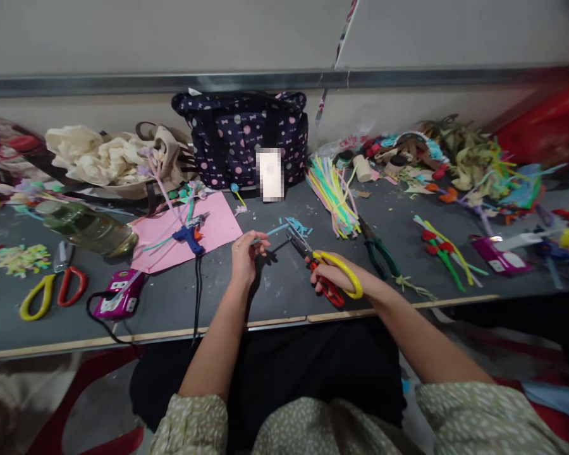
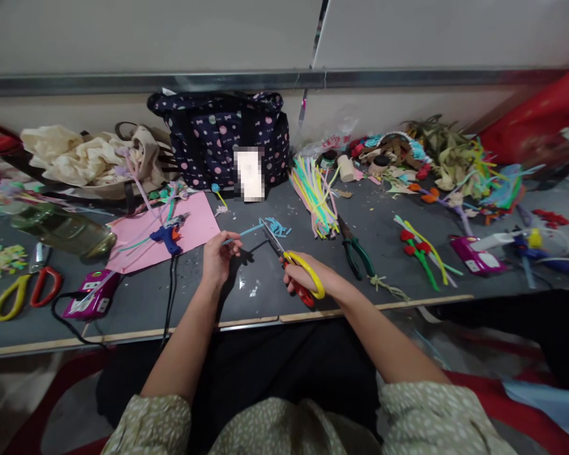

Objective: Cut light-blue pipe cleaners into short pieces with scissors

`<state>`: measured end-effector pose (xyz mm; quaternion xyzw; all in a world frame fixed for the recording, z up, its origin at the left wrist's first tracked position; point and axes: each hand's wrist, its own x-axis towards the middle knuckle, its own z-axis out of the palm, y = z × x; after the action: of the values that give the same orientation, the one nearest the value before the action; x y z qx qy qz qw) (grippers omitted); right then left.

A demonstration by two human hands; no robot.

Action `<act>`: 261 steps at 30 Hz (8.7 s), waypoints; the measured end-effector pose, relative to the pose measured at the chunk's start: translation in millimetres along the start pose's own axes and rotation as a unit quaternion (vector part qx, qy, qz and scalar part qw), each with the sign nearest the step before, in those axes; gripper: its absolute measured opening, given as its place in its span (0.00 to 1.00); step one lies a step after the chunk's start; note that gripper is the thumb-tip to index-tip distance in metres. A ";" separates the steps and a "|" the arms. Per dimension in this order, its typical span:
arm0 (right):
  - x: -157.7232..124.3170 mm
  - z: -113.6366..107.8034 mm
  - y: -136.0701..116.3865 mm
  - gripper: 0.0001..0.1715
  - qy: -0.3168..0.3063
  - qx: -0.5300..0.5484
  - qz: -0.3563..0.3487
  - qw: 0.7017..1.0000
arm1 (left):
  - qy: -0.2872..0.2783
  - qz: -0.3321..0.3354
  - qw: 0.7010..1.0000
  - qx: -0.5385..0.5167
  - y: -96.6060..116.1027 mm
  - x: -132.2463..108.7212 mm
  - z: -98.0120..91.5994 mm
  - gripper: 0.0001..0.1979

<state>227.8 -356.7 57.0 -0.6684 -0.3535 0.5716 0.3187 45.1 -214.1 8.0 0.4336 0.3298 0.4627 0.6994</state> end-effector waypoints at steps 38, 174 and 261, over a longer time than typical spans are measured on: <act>15.6 -6.8 12.9 0.19 -0.012 -0.029 -0.033 0.999 | -0.038 -0.079 0.995 0.040 -6.7 -3.1 6.3 0.18; 1.6 4.9 -0.6 0.19 0.020 -0.053 0.003 0.998 | -0.015 -0.071 0.995 0.065 -4.9 -3.2 4.9 0.18; 168.3 -25.0 -54.8 0.32 0.249 -0.648 -0.183 0.696 | 0.058 -0.008 0.998 -0.037 2.1 3.2 -1.2 0.12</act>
<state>262.9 -186.4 15.4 -0.7491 -0.6598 -0.0556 -0.0184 44.5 -210.3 9.2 0.3774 0.3562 0.4930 0.6983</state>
